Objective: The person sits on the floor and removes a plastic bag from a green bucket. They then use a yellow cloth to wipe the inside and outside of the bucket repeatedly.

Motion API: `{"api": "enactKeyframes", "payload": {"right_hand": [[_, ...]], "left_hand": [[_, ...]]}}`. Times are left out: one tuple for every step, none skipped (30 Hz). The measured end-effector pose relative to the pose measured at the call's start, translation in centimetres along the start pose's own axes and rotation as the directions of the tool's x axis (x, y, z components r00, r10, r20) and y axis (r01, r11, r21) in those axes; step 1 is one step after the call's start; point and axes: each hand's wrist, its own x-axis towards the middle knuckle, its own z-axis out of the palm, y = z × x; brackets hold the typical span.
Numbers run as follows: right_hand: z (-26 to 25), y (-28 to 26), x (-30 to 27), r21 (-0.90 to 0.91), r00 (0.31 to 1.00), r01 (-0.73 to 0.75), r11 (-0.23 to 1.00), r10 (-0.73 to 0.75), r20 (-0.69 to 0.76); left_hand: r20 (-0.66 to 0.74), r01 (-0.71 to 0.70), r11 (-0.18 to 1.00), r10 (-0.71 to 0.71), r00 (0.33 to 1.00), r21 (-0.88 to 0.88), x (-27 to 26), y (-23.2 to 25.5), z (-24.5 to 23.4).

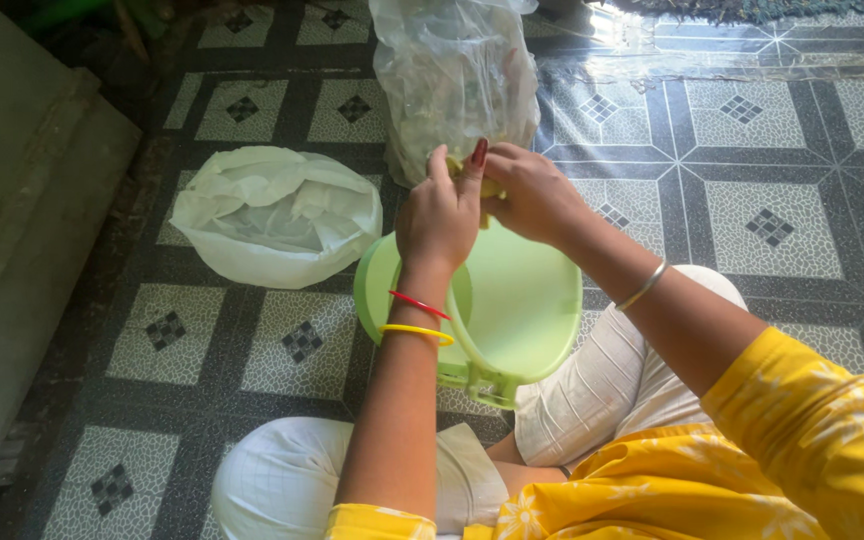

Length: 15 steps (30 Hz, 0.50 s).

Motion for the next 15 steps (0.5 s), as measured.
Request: {"api": "enactKeyframes", "payload": {"right_hand": [[0.3, 0.6, -0.3, 0.008, 0.999, -0.045, 0.999, 0.045, -0.022], [0.5, 1.4, -0.8, -0.034, 0.991, -0.132, 0.991, 0.132, -0.006], [0.5, 2.4, -1.5, -0.078, 0.976, -0.217, 0.973, 0.218, 0.005], [0.6, 3.6, -2.1, -0.122, 0.954, -0.298, 0.947, 0.301, 0.009], [0.7, 4.6, -3.0, -0.084, 0.876, -0.47, 0.879, 0.476, 0.083], [0.9, 5.6, -4.3, -0.063, 0.762, -0.626, 0.778, 0.626, 0.164], [1.1, 6.5, -5.7, -0.056, 0.618, -0.76, 0.647, 0.747, 0.247], [1.3, 7.2, -7.3, -0.044, 0.531, -0.822, 0.568, 0.791, 0.303], [1.5, 7.8, -9.0, -0.038, 0.438, -0.875, 0.482, 0.824, 0.359], [1.6, 8.2, -10.8, -0.008, 0.381, -0.906, 0.423, 0.825, 0.418], [1.6, 8.6, -12.4, 0.017, 0.324, -0.933, 0.359, 0.817, 0.477], [1.6, 8.9, -13.4, 0.041, 0.27, -0.955, 0.294, 0.803, 0.531], [1.6, 9.2, -13.8, 0.053, 0.252, -0.962, 0.268, 0.796, 0.551], [1.5, 9.4, -14.0, 0.066, 0.237, -0.968, 0.244, 0.788, 0.568], [1.2, 9.4, -14.0, 0.079, 0.223, -0.973, 0.219, 0.779, 0.586]], "left_hand": [[-0.001, -0.025, 1.0, 0.025, 1.0, -0.01, 0.2, -0.4, 0.1], [-0.002, -0.048, 0.999, 0.048, 0.999, -0.021, 0.4, -0.9, 0.2], [-0.004, -0.071, 0.997, 0.071, 0.997, -0.031, 0.4, -1.2, 0.3], [-0.013, -0.064, 0.997, 0.063, 0.998, -0.046, 0.5, -1.5, 0.3], [-0.022, -0.056, 0.997, 0.055, 0.998, -0.061, 0.5, -1.7, 0.3], [-0.031, -0.047, 0.996, 0.044, 0.999, -0.077, 0.5, -1.8, 0.3], [-0.052, -0.065, 0.994, 0.061, 0.997, -0.087, 0.5, -1.9, 0.4], [-0.074, -0.082, 0.992, 0.075, 0.994, -0.095, 0.5, -1.9, 0.4], [-0.096, -0.098, 0.99, 0.088, 0.991, -0.103, 0.4, -1.7, 0.4], [-0.082, -0.066, 0.994, 0.059, 0.995, -0.085, 0.3, -1.5, 0.3], [-0.067, -0.034, 0.997, 0.03, 0.997, -0.066, 0.1, -1.2, 0.2], [-0.056, -0.008, 0.999, 0.006, 0.998, -0.048, 0.2, -0.7, 0.1], [-0.018, 0.004, 0.999, -0.005, 1.0, -0.053, 0.1, -0.3, -0.1], [0.017, 0.013, 0.998, -0.012, 1.0, -0.058, 0.1, 0.0, -0.2], [0.052, 0.022, 0.998, -0.019, 0.998, -0.062, 0.2, 0.3, -0.1]]}}
